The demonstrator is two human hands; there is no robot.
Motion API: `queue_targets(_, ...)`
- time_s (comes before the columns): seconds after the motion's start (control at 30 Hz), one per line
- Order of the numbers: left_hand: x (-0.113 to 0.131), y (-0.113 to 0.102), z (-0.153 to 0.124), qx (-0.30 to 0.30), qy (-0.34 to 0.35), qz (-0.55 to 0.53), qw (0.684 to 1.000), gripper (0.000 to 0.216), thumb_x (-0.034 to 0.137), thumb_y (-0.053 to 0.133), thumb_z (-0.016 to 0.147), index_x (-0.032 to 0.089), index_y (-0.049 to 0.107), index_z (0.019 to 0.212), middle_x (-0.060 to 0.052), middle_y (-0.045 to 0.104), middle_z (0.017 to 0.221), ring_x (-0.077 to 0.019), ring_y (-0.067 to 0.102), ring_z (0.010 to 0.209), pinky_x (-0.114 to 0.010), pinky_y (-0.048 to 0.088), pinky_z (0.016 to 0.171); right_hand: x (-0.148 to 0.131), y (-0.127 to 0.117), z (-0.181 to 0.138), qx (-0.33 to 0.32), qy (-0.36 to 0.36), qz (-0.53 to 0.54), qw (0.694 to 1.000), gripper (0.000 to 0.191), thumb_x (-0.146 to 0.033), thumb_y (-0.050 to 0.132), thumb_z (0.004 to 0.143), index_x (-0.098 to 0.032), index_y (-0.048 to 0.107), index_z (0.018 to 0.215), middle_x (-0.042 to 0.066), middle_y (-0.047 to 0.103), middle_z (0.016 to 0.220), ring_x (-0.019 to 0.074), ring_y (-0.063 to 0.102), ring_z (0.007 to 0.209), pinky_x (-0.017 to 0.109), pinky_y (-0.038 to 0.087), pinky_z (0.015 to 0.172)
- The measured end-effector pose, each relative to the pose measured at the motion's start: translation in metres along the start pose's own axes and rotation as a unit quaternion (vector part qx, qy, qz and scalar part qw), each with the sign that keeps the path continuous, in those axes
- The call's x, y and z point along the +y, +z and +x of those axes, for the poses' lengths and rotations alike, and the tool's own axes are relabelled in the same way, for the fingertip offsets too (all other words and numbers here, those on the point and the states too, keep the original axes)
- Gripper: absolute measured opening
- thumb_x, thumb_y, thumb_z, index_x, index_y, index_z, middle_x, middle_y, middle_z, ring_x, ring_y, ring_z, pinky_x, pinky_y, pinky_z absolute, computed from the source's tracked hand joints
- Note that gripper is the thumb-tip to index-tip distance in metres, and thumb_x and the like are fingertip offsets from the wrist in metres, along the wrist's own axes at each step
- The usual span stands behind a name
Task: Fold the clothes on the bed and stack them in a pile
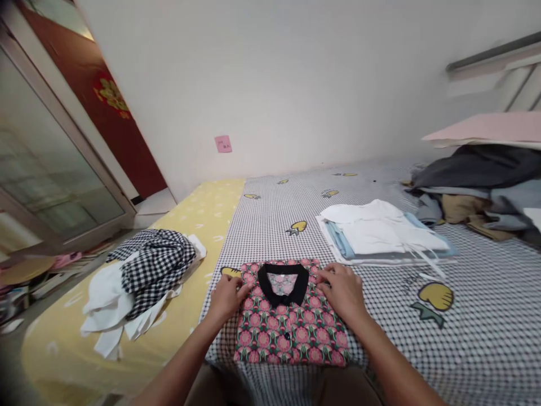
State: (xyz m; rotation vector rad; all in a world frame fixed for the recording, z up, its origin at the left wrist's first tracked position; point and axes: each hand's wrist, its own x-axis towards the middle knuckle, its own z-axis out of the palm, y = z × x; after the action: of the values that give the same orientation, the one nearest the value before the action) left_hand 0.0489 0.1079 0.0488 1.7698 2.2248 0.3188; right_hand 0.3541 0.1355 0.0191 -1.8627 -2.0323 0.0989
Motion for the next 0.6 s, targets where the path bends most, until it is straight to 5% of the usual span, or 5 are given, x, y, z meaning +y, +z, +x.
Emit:
queue_targets(0.13,0.007,0.005,0.009,0.008,-0.001,0.006,1.000,0.038,0.052,0.061,0.085,0.025,0.071,0.110,-0.014,0.046,0.149,-0.0379,0.044,0.135,-0.056,0.041,0.103,0.006,0.006,-0.004,0.034,-0.036,0.028,0.998,0.013,-0.028,0.065,0.085,-0.032,0.077,0.083,0.002,0.065,0.125,0.0307,0.053,0.118,0.046,0.038,0.094)
queue_targets(0.3,-0.002,0.015,0.008,0.036,-0.029,-0.017,0.999,0.036,0.042,0.064,0.086,0.029,0.069,0.120,-0.012,0.035,0.158,-0.0353,0.038,0.142,-0.053,0.040,0.109,0.010,0.008,-0.005,0.006,-0.004,0.015,1.000,0.042,-0.034,0.068,0.083,-0.034,0.066,0.125,0.006,0.066,0.120,0.0297,0.057,0.111,0.045,0.040,0.092)
queue_targets(0.47,-0.004,0.018,0.001,0.109,-0.010,-0.018,0.994,0.065,0.033,0.068,0.083,0.030,0.048,0.145,-0.016,0.023,0.164,-0.0366,0.028,0.149,-0.058,0.035,0.112,0.006,0.008,-0.006,-0.031,0.022,-0.011,0.999,0.010,-0.031,0.067,0.085,-0.026,0.072,0.092,0.006,0.064,0.109,0.0283,0.056,0.106,0.041,0.039,0.086)
queue_targets(0.6,0.007,0.017,0.011,0.056,0.037,-0.007,0.998,0.058,0.038,0.065,0.087,0.031,0.049,0.142,-0.014,0.026,0.164,-0.0355,0.024,0.151,-0.062,0.028,0.115,0.005,0.009,-0.002,-0.051,0.039,-0.016,0.998,0.033,-0.032,0.066,0.085,-0.029,0.067,0.117,0.008,0.061,0.116,0.0304,0.055,0.110,0.043,0.039,0.087)
